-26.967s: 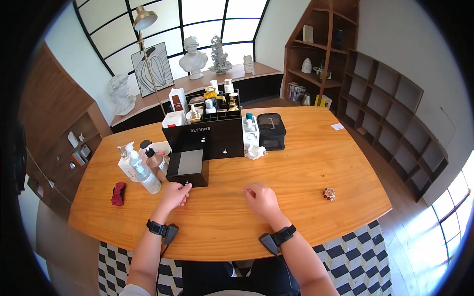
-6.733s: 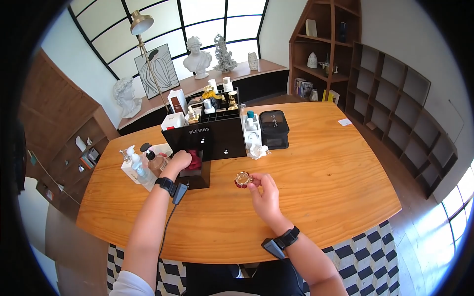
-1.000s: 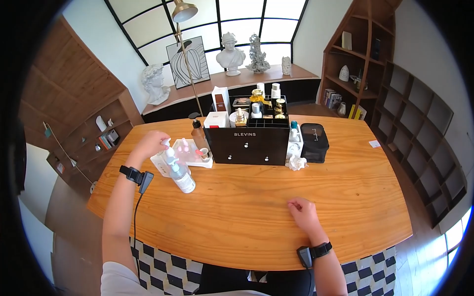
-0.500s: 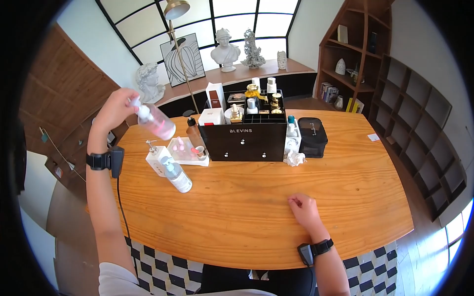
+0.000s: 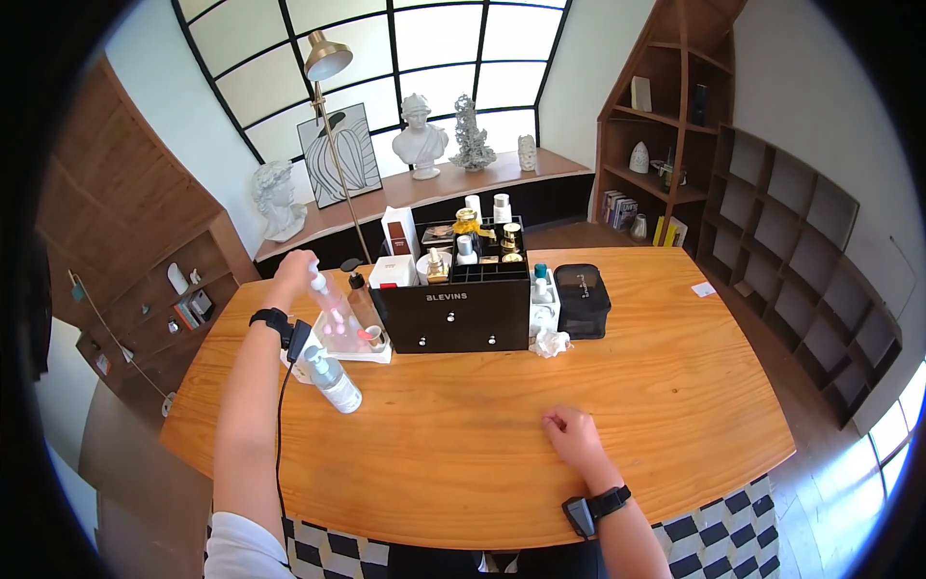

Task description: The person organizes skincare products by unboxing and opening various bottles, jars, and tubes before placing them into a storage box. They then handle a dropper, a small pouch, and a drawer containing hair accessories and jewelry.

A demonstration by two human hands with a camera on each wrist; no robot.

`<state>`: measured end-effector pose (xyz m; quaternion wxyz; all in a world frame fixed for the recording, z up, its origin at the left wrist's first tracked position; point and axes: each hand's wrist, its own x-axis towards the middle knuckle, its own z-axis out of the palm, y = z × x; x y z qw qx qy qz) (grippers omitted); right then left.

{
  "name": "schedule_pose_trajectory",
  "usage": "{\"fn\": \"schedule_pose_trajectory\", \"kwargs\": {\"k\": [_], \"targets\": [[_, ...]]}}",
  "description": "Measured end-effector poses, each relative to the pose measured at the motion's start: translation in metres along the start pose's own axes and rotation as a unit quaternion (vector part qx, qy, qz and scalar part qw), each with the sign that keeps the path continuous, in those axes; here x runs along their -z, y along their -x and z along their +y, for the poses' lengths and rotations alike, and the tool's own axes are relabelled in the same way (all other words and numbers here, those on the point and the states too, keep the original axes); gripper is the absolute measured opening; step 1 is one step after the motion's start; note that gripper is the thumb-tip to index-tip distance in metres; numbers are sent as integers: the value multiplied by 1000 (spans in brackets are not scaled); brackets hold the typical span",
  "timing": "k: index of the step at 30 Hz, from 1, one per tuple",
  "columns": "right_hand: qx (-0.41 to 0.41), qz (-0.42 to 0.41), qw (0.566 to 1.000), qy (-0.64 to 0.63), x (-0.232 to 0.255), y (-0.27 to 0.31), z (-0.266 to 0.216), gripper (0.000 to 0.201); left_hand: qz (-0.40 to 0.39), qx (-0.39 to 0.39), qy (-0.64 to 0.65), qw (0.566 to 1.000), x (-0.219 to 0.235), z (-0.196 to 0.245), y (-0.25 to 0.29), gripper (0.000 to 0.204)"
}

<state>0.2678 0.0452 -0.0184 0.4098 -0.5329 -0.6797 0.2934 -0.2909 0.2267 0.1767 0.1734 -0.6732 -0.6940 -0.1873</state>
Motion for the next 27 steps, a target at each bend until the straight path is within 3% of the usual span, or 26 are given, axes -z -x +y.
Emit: {"fn": "schedule_pose_trajectory", "kwargs": {"k": [7,13,16,22,23,26,27], "targets": [[-2,-1,1000,-2,-1,1,-3,12,-40,-64,54,996,-25,-7,-13,31],[5,3,1000,-7,0,0,-3,12,-27,-63,38,997,-33,-6,-17,33],[2,3,1000,-3,0,-1,-4,12,-35,-25,66,997,-32,-2,-14,33],[1,0,1000,-10,-2,-1,2,12,36,-77,88,992,11,19,14,34],[10,6,1000,-9,-3,-1,2,12,-16,-62,131,989,27,25,24,30],[12,7,1000,5,-1,1,-3,11,-68,-24,274,959,53,34,80,23],[14,7,1000,9,0,1,-6,11,-45,-6,290,956,61,40,103,20]]}}
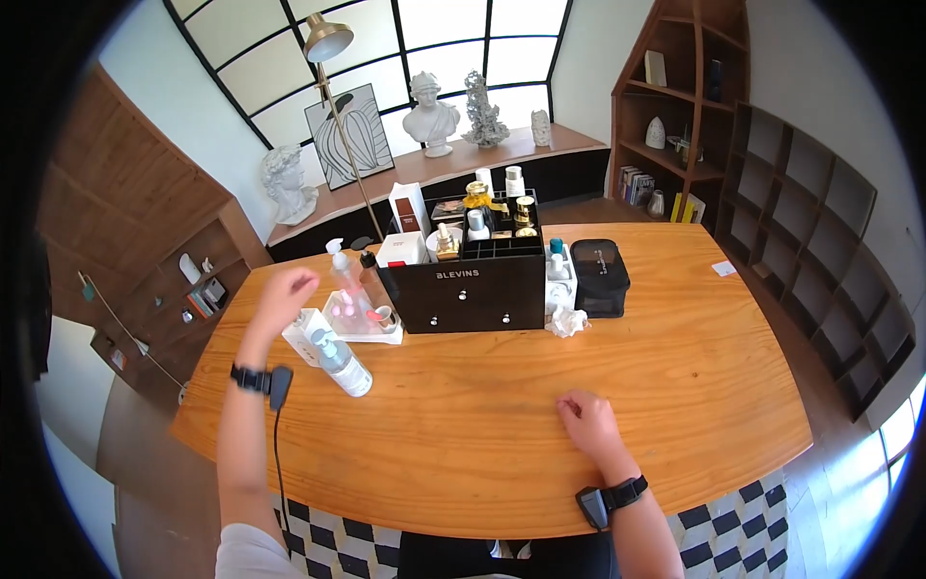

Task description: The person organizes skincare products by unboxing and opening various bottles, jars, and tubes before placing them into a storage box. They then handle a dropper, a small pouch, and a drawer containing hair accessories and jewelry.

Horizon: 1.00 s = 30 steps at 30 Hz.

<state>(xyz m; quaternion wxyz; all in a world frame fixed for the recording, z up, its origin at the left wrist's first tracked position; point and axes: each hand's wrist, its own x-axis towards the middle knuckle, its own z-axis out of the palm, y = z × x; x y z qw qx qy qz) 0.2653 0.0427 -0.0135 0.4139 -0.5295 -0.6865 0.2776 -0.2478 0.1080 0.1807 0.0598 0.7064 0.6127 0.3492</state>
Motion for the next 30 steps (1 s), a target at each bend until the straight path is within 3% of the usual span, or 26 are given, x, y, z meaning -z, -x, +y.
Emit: {"fn": "schedule_pose_trajectory", "kwargs": {"k": [3,6,8,9,12,15,18,20,24,28,30], "targets": [[6,0,1000,12,1,0,-4,11,104,38,6,994,-17,-16,64,21],[9,-3,1000,18,0,2,-4,11,116,104,78,985,-49,-70,116,39],[10,-6,1000,22,1,2,-6,11,90,144,59,984,-65,-65,138,53],[14,-4,1000,20,2,2,-7,11,78,163,50,982,-72,-62,144,60],[14,-2,1000,14,2,3,-5,11,57,117,203,971,-107,-87,148,64],[4,1,1000,14,3,3,-2,12,40,149,336,929,-136,-100,146,64],[11,10,1000,19,5,3,1,12,28,198,318,927,-145,-104,147,64],[12,14,1000,20,3,3,8,11,29,192,328,925,-147,-104,147,64],[16,11,1000,18,3,4,3,11,45,162,325,931,-144,-81,144,65],[32,8,999,36,1,5,5,11,48,181,267,945,-140,-16,134,66],[40,1,999,35,-1,6,5,11,54,145,220,963,-147,23,130,65]]}}
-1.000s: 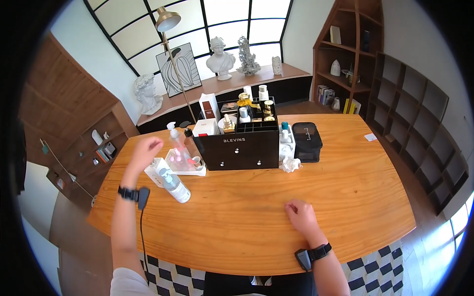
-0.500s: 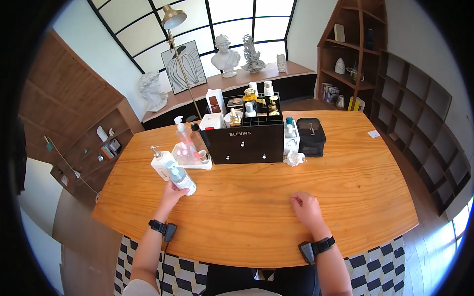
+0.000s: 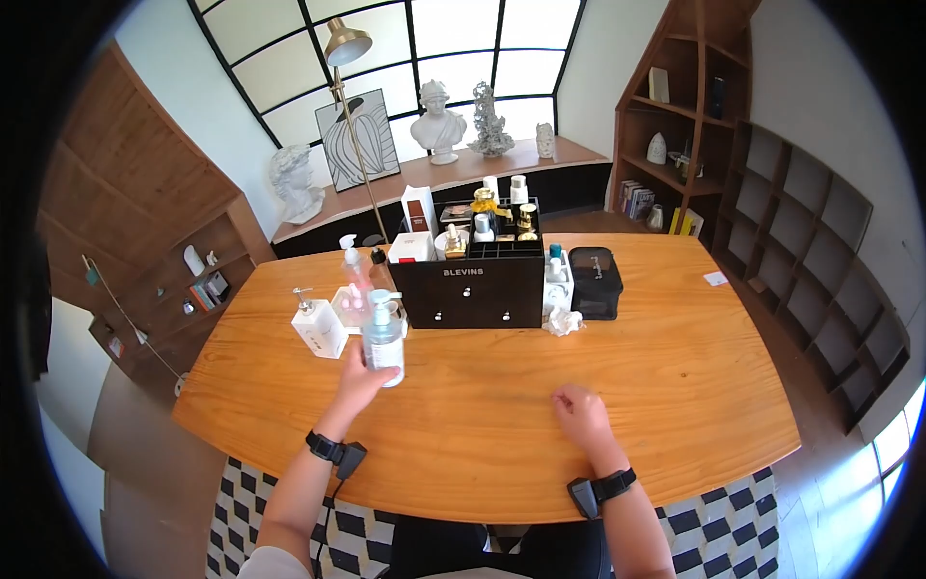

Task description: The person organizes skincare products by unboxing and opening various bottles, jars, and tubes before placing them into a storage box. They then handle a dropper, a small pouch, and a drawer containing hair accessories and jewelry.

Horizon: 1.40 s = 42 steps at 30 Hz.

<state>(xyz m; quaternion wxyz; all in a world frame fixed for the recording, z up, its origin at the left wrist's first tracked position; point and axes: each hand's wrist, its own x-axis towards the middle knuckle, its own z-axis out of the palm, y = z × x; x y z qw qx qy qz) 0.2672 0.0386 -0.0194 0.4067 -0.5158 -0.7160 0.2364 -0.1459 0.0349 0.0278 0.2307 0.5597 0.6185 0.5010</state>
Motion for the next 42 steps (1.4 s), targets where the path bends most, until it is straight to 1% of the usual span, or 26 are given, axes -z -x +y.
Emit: {"fn": "schedule_pose_trajectory", "kwargs": {"k": [1,3,5,6,7,9,10,11,12,14,15,16,17,18,19,20,22,25,29,35,42], "targets": [[0,-6,1000,-11,-3,2,-2,11,0,-21,-22,1000,-14,14,4,64],[1,-27,999,-32,-10,2,-9,11,-10,-68,38,997,-43,42,13,63],[2,-58,997,-56,-20,2,-17,13,-32,-63,40,997,-68,65,24,62],[2,-81,995,-63,-20,1,-28,18,-42,-70,67,994,-82,68,27,62],[2,-106,992,-69,-18,-2,-43,25,-72,-61,95,991,-93,70,29,62],[48,-110,978,-171,-20,-8,-67,41,-129,-39,150,979,-111,70,33,62],[36,-121,961,-247,-30,-13,-67,45,-157,-38,182,970,-119,60,33,61],[23,-129,937,-323,-43,-20,-60,48,-168,-27,203,964,-126,49,33,59],[10,-136,907,-397,-53,-25,-53,51,-179,-16,222,958,-132,40,33,57],[-13,-139,904,-405,-66,-28,-42,49,-183,-1,255,949,-141,22,39,51],[-24,-142,901,-410,-71,-29,-40,48,-176,2,269,947,-142,18,43,47],[-19,-142,912,-385,-72,-29,-38,47,-168,3,282,945,-143,15,44,43],[-12,-140,921,-362,-72,-29,-36,47,-176,6,297,939,-144,12,44,40],[-9,-136,930,-341,-72,-24,-36,46,-187,13,311,932,-141,18,49,37],[-13,-132,921,-366,-71,-21,-35,46,-198,20,326,924,-139,21,53,35],[-16,-128,912,-390,-69,-20,-34,45,-214,6,335,918,-138,20,53,33],[-27,-125,889,-439,-64,-18,-35,48,-231,2,327,917,-140,16,54,34],[-14,-112,877,-467,-62,-11,-43,52,-238,-23,291,926,-140,17,57,35],[0,-114,880,-462,-63,-10,-43,55,-229,-58,273,932,-138,26,58,36],[16,-110,879,-464,-60,-10,-45,56,-231,-99,271,929,-141,22,58,36],[33,-115,875,-469,-58,-10,-48,56,-235,-128,256,929,-137,24,58,39]]}}
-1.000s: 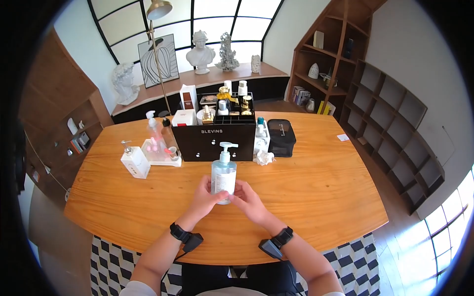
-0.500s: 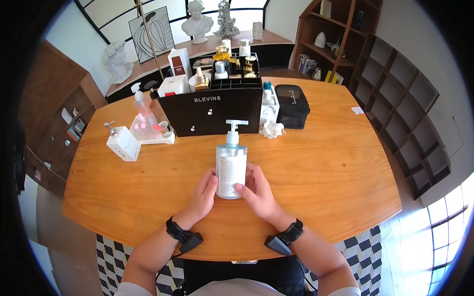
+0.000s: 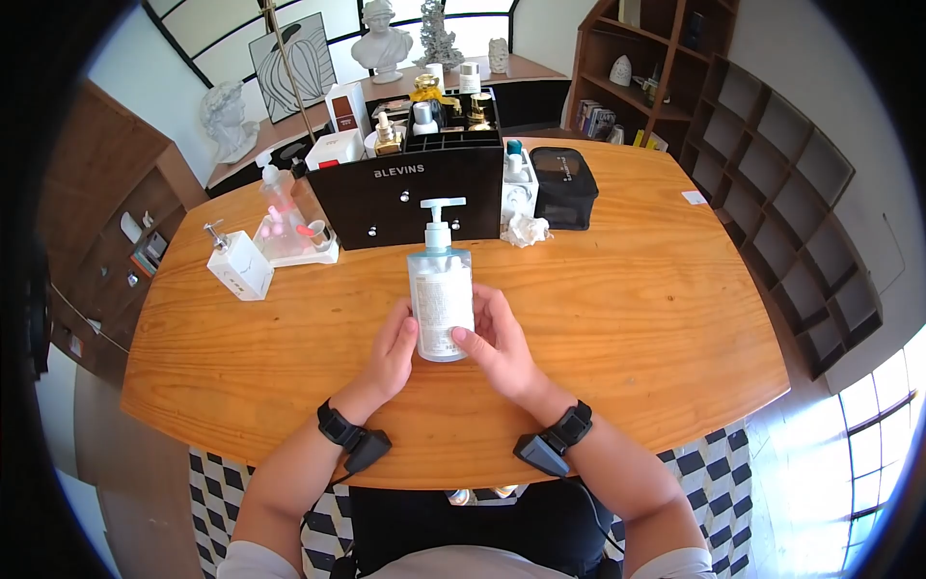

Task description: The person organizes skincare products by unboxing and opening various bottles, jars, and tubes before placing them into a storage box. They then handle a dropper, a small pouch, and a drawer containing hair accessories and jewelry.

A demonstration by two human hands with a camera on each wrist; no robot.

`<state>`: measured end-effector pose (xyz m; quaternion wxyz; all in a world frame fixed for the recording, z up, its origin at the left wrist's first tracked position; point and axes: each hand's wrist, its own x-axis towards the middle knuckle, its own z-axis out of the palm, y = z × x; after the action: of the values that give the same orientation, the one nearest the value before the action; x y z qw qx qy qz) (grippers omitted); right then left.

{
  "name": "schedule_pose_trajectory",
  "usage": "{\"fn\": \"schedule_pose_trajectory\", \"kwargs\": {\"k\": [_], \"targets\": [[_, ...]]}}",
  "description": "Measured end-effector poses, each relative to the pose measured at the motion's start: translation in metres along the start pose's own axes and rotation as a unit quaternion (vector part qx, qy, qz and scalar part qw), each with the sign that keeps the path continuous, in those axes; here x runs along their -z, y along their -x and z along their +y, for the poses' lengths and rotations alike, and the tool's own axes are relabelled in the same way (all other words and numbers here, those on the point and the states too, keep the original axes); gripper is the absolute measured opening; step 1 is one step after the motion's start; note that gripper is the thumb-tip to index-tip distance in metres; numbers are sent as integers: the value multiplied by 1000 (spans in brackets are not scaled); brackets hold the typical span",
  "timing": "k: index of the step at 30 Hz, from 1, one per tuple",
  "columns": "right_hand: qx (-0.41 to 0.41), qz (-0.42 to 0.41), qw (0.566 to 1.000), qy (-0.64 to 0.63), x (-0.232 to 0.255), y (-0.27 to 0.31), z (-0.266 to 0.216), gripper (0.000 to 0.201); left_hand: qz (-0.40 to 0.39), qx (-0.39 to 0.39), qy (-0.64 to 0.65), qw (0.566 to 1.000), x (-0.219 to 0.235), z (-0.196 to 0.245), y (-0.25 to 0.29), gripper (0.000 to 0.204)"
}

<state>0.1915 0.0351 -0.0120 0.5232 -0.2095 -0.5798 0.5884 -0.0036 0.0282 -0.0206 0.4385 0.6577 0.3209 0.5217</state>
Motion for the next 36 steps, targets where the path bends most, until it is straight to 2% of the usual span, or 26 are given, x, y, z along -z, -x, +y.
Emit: {"fn": "schedule_pose_trajectory", "kwargs": {"k": [17,36], "targets": [[-10,2,1000,5,4,-1,8,54,13,0,-19,1000,-1,-3,0,43],[-6,-5,1000,16,7,0,8,55,5,7,4,1000,-1,-5,0,38]]}}
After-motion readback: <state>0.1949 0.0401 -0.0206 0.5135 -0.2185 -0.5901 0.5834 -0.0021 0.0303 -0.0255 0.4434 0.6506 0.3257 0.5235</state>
